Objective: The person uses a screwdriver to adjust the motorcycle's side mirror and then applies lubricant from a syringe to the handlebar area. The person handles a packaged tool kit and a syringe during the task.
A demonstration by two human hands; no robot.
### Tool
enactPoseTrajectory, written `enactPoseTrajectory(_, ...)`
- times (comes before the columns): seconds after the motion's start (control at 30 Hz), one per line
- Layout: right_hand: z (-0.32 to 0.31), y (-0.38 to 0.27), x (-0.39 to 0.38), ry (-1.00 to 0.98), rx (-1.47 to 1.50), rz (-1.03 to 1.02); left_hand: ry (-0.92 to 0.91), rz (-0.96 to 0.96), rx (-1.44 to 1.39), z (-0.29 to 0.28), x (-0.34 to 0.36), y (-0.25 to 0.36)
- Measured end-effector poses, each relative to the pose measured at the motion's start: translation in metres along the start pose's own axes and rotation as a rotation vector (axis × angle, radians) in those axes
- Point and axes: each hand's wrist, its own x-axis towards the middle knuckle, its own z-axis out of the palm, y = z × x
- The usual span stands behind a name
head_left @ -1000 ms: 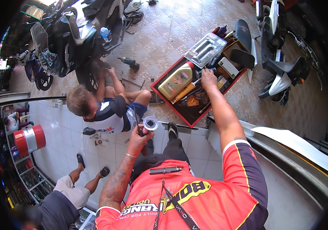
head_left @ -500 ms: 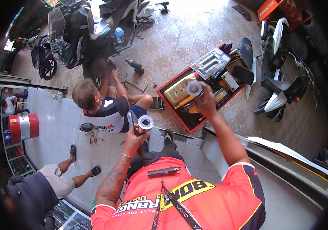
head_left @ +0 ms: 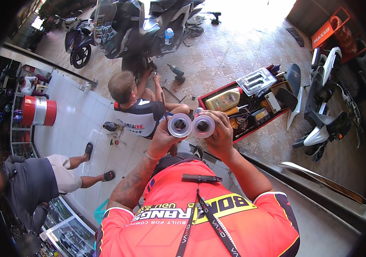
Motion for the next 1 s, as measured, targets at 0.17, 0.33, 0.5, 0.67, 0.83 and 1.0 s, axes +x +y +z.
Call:
enactPoseTrajectory(0.17,-0.001,-0.008,-0.004,0.003,0.042,-0.001,-0.034,0.075,-0.094,-0.001,-0.007,-0.002)
enactPoseTrajectory(0.33,-0.005,-0.015,-0.014,-0.001,0.108,0.027,-0.062,0.268,-0.047,0.004,-0.006,-0.004)
enactPoseTrajectory(0.5,-0.009,-0.024,-0.019,-0.001,0.113,0.049,-0.110,0.290,-0.051,0.010,-0.009,0.000)
enactPoseTrajectory(0.67,-0.010,-0.026,-0.025,0.007,0.098,0.044,-0.129,0.199,-0.041,0.003,-0.012,-0.006)
enactPoseTrajectory(0.83,-0.003,-0.021,-0.033,0.099,0.209,0.041,-0.100,0.156,0.104,0.000,-0.012,-0.011)
enactPoseTrajectory(1.0,-0.013,-0.029,-0.033,0.017,0.628,0.090,-0.079,0.076,0.004,0.010,-0.016,-0.008)
